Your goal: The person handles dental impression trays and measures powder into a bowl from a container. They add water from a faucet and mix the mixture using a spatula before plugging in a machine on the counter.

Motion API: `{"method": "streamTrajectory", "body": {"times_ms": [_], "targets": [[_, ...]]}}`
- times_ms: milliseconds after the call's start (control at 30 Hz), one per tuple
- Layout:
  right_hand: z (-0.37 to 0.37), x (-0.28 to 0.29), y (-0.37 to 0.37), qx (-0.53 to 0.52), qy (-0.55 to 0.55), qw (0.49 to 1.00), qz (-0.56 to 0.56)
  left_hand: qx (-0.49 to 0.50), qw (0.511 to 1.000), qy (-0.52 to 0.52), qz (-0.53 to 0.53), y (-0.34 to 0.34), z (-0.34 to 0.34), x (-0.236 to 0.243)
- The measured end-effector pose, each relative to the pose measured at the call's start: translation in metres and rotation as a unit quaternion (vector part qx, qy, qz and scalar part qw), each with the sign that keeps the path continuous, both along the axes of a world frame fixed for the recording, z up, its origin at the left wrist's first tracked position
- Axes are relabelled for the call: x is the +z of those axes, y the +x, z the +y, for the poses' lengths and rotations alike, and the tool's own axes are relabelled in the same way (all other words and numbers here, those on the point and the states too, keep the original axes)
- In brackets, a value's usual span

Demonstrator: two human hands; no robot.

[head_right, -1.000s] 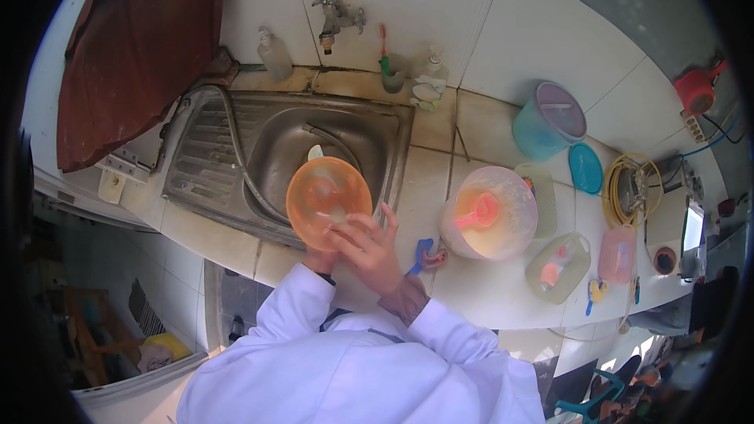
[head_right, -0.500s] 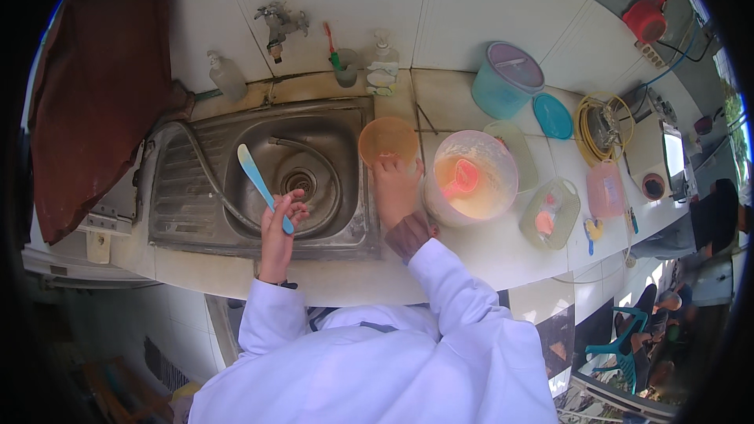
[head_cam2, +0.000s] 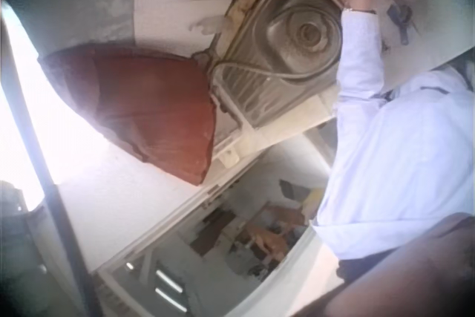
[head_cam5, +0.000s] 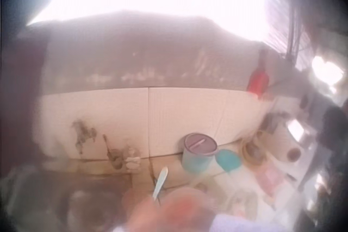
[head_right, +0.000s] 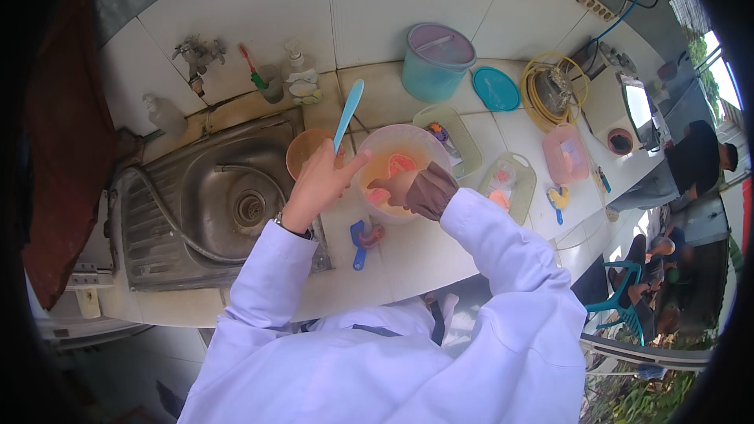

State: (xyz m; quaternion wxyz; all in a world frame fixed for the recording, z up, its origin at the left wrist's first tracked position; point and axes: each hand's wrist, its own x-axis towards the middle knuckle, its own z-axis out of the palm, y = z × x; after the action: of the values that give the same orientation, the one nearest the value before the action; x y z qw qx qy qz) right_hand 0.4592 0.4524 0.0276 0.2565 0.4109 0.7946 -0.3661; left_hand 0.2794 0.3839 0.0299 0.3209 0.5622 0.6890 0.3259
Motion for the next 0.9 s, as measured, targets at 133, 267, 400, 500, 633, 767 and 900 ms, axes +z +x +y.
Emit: {"method": "streamTrajectory", "body": {"times_ms": [133,267,400,500,633,767,900], "targets": [[0.015,-0.051,-0.002,0.192,0.206,0.951,0.126,-0.051,0.993,-0.103,0.036,0.009,0.027,-0.012],[0.020,-0.025,0.012,0.117,0.279,0.927,0.221,-0.009,0.990,-0.133,-0.033,0.021,0.021,-0.013],[-0.004,0.045,0.054,-0.072,0.326,0.887,0.319,0.072,0.994,0.051,0.067,0.039,-0.013,-0.028],[-0.023,0.063,0.078,-0.109,0.327,0.888,0.306,0.173,0.971,0.167,0.017,0.065,-0.033,-0.020],[-0.020,0.052,0.083,-0.016,0.481,0.809,0.337,0.240,0.957,0.161,-0.033,0.100,-0.040,0.010],[-0.008,0.040,0.067,0.066,0.513,0.795,0.316,0.256,0.948,0.185,-0.030,0.123,-0.045,0.023],[-0.020,0.030,0.064,0.170,0.484,0.791,0.332,0.287,0.939,0.190,-0.021,0.138,-0.050,0.026]]}}
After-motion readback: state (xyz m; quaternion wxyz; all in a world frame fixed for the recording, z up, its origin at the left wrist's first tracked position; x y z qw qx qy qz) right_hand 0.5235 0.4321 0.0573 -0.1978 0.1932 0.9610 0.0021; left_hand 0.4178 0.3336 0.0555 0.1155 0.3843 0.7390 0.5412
